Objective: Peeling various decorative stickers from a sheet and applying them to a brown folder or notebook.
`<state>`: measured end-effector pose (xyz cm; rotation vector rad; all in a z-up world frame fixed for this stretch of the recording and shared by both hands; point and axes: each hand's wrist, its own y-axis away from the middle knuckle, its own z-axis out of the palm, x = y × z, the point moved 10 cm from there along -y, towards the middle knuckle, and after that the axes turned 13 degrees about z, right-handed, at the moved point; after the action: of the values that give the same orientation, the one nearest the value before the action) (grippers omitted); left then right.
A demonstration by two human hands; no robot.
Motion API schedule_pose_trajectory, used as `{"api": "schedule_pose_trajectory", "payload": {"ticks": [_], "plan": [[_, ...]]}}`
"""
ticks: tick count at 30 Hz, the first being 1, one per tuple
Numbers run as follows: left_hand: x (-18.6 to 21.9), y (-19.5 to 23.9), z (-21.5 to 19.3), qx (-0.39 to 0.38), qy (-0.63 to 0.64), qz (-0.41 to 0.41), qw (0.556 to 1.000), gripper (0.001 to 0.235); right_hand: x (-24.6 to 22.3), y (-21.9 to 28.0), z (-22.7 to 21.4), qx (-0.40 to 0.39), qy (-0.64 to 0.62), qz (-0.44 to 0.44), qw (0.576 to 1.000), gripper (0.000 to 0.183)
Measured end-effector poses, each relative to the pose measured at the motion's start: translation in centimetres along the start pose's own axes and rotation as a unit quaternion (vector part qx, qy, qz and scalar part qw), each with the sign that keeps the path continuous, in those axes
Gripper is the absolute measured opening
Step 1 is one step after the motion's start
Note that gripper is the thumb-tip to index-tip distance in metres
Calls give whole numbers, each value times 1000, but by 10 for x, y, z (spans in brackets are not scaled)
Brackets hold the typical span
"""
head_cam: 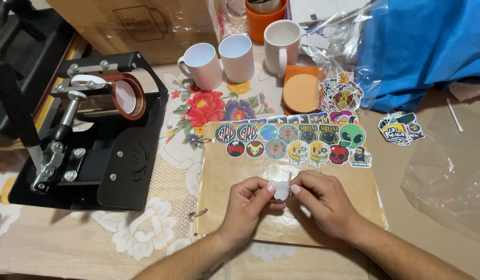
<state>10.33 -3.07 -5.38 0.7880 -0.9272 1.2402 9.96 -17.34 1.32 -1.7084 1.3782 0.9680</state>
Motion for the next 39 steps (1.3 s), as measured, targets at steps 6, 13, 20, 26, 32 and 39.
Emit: {"api": "schedule_pose_trajectory", "payload": {"ticks": [6,13,20,26,32,39], "plan": [[12,-5,-7,31,-28,8,999,22,13,-5,-19,33,-45,34,998,31],[83,5,17,-48,-262,248,931,14,53,-10,1,-50,-350,254,900,32],[136,61,81,-169,-500,583,618,18,52,-15,-2,-114,-503,250,819,41],[137,79,88,-160,-542,662,492,17,54,-1,7,-135,-473,342,801,44],[138,74,92,-163,-539,647,515,20,48,-20,-69,-6,-279,322,905,42],[147,71,100,-189,-500,607,588,19,144,-24,-232,271,271,278,881,58]]}}
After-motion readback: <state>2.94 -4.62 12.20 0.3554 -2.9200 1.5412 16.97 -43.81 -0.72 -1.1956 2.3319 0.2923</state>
